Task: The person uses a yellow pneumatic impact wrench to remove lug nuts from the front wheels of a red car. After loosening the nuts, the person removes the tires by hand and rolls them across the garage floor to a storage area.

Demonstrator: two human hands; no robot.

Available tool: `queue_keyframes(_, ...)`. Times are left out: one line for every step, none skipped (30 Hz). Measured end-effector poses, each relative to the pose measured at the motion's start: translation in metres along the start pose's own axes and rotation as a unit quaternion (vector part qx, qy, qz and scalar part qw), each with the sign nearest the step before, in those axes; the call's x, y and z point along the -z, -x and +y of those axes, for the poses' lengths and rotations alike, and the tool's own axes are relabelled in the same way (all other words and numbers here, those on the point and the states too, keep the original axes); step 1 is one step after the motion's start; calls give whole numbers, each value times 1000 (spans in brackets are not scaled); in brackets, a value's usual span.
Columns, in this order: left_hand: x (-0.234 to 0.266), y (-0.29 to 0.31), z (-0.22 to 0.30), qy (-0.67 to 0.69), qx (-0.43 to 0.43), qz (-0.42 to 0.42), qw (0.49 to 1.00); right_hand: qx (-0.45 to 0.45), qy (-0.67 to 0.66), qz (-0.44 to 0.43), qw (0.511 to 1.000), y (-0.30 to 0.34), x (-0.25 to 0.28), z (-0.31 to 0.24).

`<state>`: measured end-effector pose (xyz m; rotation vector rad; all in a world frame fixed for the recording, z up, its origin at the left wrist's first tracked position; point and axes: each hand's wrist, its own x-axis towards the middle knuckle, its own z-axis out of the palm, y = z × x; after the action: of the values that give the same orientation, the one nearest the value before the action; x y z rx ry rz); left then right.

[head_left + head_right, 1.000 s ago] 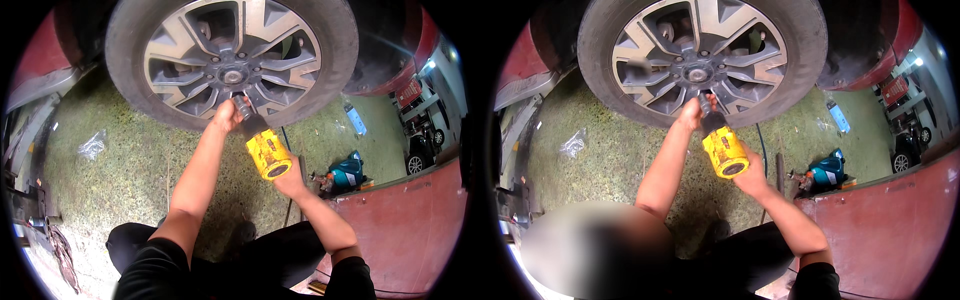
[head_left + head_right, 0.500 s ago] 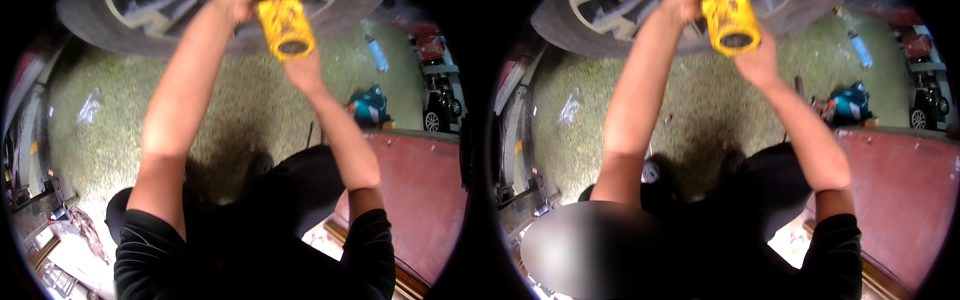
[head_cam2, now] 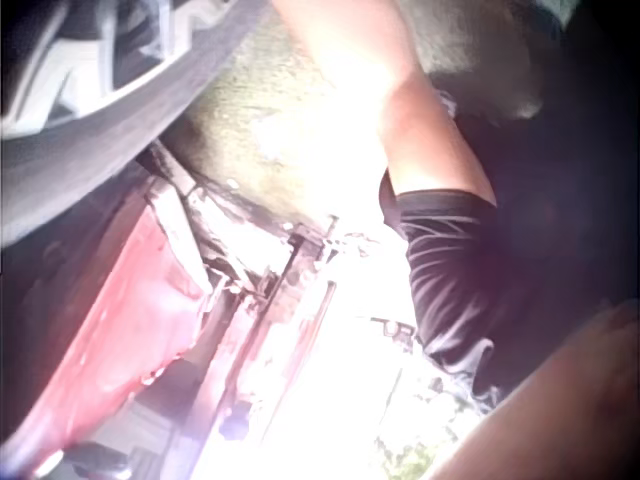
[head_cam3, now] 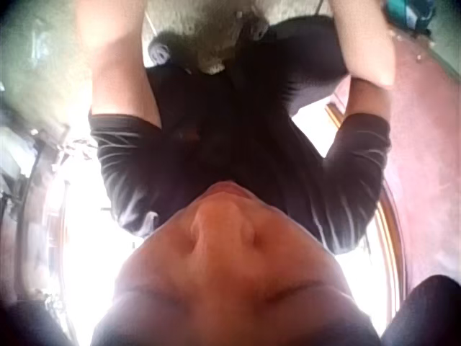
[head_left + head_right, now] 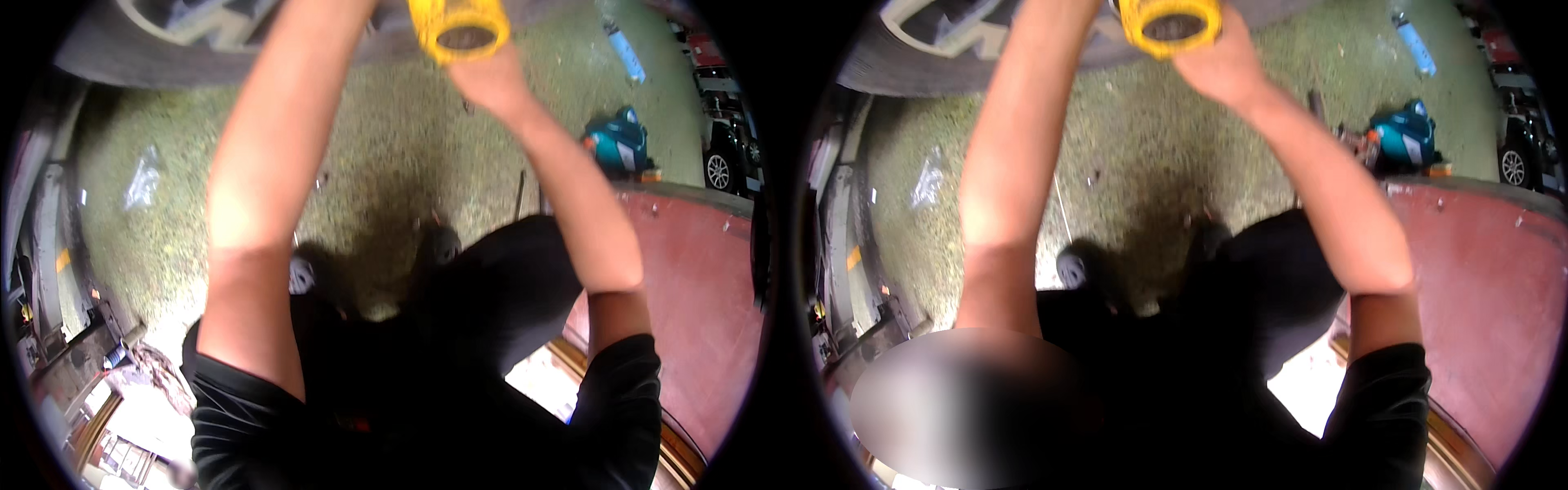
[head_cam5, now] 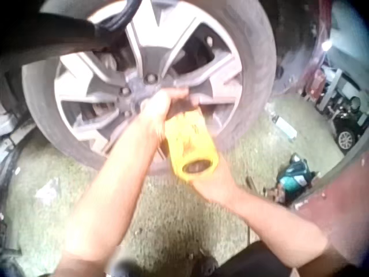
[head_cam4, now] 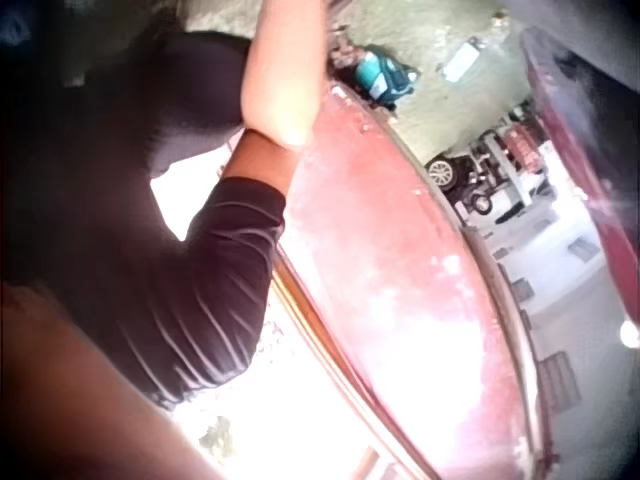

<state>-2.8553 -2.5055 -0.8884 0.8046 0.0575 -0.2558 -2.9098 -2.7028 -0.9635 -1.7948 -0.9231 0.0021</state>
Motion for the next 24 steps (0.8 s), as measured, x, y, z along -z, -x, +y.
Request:
queue_keyframes(4, -5, 1, 8, 19, -26, 999, 15, -48, -9, 999, -2, 4, -4)
queue_keyframes(6, -12, 4, 15, 41, -52, 998, 28, -97, -19, 995, -6, 8, -10)
queue_keyframes(-1, -18, -2, -8, -10, -8, 1000, -16, -225, -22, 974, -6, 10, -19)
queue_keyframes(-13, -18, -6, -28, -60, 42, 997, -5, -206, -21, 978, -6, 12, -16)
queue_keyframes(-39, -6, -3, -41, -15, 77, 996, -19, -185, 49, 981, -5, 16, -20)
queue_keyframes(-42, 2, 3, -31, -31, 100, 994, -34, -202, 41, 978, -8, 10, -13)
queue_keyframes(-39, 6, 7, -30, -26, 102, 994, -38, -188, 27, 981, -11, 8, -17)
queue_keyframes(-42, 11, 12, -30, -20, 100, 994, -41, -171, 16, 984, -11, 9, -24)
queue_keyframes(-44, 16, 18, -33, -4, 114, 993, -47, -195, 17, 980, -13, 11, -28)
queue_keyframes(-48, 22, 11, -2, -35, 125, 991, -57, -218, 18, 974, -10, 12, -29)
queue_keyframes(-51, 22, 7, 3, -34, 123, 992, -52, -201, 22, 978, -7, 17, -31)
queue_keyframes(-54, 22, 3, 8, -32, 122, 992, -47, -185, 25, 981, -4, 22, -33)
queue_keyframes(-56, 23, 0, 4, -56, 126, 990, -25, -134, 25, 990, -4, 26, -39)
queue_keyframes(-53, 22, -1, 22, -66, 116, 991, -4, -82, 26, 996, -4, 29, -47)
queue_keyframes(-50, 21, 0, 39, -77, 105, 991, -28, -4, 42, 999, -2, 35, -57)
queue_keyframes(-50, 21, 3, 57, -87, 93, 990, -22, -5, 42, 999, 2, 39, -66)
queue_keyframes(-50, 19, 5, 51, -107, 113, 987, -15, -6, 41, 999, 6, 43, -73)
queue_keyframes(-48, 21, 7, 69, -106, 107, 986, -8, -7, 39, 999, 11, 46, -79)
queue_keyframes(-44, 21, 8, 74, -102, 93, 988, -39, -12, 25, 999, 19, 50, -84)
queue_keyframes(-37, 23, 10, 79, -102, 82, 988, -36, -44, 18, 998, 25, 52, -88)
queue_keyframes(-32, 23, 11, 92, -96, 87, 987, -32, -76, 9, 997, 31, 54, -91)
queue_keyframes(-26, 22, 11, 105, -91, 89, 986, -29, -107, 2, 994, 37, 53, -94)
queue_keyframes(-20, 23, 6, 122, -84, 97, 984, -50, -147, 0, 988, 44, 54, -106)
queue_keyframes(-13, 24, 3, 146, -90, 81, 982, -52, -147, -7, 988, 49, 55, -111)
